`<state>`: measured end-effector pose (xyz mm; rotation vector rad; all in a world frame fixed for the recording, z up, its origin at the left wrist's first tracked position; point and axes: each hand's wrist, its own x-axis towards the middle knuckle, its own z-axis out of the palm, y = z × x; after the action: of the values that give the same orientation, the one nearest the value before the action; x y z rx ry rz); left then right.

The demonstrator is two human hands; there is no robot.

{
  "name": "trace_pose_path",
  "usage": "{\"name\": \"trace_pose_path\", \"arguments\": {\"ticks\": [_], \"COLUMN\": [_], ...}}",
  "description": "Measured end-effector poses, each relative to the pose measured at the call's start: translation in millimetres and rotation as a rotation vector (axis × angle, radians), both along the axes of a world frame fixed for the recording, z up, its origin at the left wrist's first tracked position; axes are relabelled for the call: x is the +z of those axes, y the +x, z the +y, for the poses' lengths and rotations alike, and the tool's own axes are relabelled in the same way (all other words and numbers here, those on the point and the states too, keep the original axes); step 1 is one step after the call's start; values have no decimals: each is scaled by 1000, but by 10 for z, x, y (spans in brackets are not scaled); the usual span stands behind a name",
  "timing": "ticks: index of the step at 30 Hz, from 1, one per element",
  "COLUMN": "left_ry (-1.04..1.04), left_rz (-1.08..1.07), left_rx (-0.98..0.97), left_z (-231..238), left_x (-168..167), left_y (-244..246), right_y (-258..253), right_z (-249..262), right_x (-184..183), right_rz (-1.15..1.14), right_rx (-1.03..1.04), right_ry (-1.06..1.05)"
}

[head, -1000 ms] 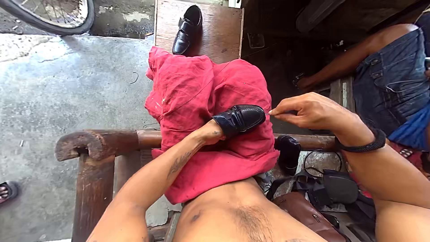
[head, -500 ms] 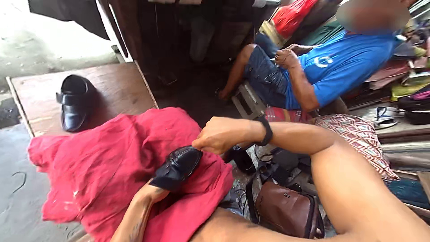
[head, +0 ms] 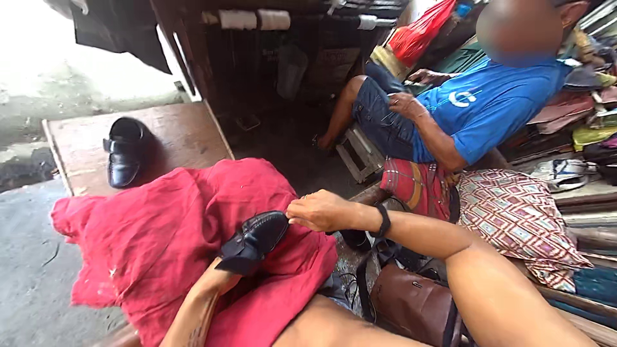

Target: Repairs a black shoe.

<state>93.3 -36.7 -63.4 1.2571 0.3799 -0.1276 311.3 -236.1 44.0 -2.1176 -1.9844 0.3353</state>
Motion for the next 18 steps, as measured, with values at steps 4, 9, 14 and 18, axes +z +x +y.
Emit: {"name": "trace_pose_path", "arguments": {"ticks": [4,9,14,18], "left_ry": [-30,98,58,117], "left_rz": [10,5,28,58], "left_rx": [267,237,195,156], "left_z": [-214,-186,-162,-95], "left_x": [115,73,245,206], "left_y": [-78,-94,45,24], "right_y": [-85,40,380,766], "right_z": [45,197,100,-232], "right_x": [9,126,92,127], "right_rz": [-93,28,-202,-217], "right_rx": [5,-31,-214,-524], "right_ry": [-88,-210,-139,-227]}}
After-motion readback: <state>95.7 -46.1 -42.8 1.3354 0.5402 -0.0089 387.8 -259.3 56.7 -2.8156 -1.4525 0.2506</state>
